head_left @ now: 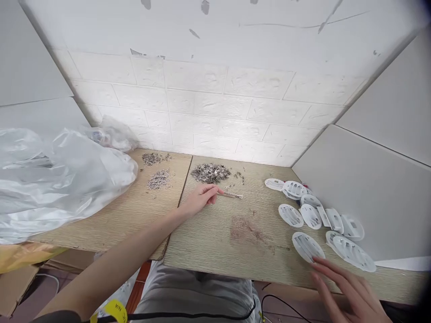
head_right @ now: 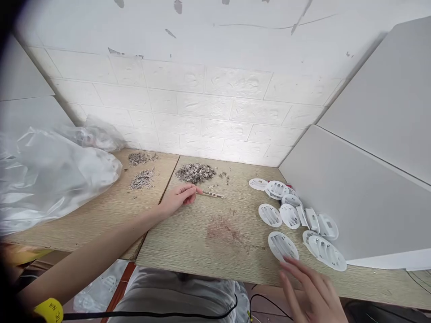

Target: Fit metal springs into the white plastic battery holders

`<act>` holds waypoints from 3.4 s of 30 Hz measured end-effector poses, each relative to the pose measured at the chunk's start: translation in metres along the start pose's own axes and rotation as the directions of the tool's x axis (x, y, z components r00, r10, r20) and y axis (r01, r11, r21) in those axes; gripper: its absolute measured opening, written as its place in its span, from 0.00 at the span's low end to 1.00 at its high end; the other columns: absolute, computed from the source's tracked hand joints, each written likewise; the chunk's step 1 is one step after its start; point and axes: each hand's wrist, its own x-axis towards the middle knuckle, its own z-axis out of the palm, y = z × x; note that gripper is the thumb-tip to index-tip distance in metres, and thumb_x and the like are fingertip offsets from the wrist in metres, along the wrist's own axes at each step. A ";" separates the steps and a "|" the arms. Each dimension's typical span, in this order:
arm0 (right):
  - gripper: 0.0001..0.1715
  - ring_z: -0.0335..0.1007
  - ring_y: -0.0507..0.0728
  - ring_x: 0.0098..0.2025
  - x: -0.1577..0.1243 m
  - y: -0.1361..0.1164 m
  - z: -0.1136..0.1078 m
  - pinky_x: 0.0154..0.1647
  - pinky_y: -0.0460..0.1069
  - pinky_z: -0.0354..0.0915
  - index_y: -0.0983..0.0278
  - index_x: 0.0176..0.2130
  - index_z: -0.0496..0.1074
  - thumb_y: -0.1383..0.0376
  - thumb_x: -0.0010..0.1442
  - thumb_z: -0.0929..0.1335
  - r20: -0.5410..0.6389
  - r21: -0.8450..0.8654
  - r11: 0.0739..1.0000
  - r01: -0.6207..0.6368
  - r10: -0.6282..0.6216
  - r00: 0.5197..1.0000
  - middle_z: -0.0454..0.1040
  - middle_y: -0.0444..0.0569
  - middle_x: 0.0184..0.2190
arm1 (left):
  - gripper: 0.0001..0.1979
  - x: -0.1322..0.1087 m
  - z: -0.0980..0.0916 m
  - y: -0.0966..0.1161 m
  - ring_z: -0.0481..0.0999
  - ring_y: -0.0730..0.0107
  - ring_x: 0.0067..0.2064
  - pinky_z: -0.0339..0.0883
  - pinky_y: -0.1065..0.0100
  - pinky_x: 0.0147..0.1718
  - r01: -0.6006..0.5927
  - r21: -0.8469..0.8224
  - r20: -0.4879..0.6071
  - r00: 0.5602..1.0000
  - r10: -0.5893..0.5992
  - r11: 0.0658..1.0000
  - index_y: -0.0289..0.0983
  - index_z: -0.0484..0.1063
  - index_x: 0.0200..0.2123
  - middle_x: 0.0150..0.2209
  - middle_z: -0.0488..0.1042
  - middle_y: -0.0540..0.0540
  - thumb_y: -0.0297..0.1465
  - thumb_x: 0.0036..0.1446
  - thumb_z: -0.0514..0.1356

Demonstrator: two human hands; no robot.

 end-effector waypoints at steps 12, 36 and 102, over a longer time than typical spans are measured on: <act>0.05 0.70 0.58 0.37 0.061 -0.104 0.079 0.34 0.52 0.68 0.59 0.39 0.71 0.65 0.61 0.66 -0.010 0.099 0.941 0.324 -0.325 0.946 0.75 0.49 0.34 | 0.21 -0.001 0.008 -0.003 0.74 0.69 0.27 0.67 0.68 0.24 0.177 -0.069 0.210 0.965 -0.160 0.982 0.35 0.71 0.42 0.32 0.74 0.43 0.47 0.57 0.56; 0.34 0.63 0.72 0.57 0.106 -0.020 0.063 0.53 0.65 0.62 0.64 0.49 0.73 0.46 0.53 0.60 0.094 -0.335 0.902 -0.274 0.321 0.942 0.66 0.60 0.57 | 0.11 0.009 -0.008 0.013 0.69 0.82 0.22 0.54 0.80 0.13 0.194 -0.765 -0.117 0.896 -0.428 0.614 0.28 0.74 0.37 0.33 0.77 0.43 0.16 0.49 0.60; 0.13 0.63 0.63 0.54 0.130 -0.155 0.147 0.49 0.62 0.68 0.57 0.47 0.75 0.61 0.61 0.68 0.005 0.211 0.828 0.520 -0.533 0.846 0.62 0.56 0.57 | 0.20 0.005 -0.002 0.013 0.76 0.63 0.33 0.67 0.69 0.24 0.243 -0.824 0.123 0.959 -0.256 0.512 0.33 0.74 0.39 0.33 0.76 0.40 0.45 0.59 0.55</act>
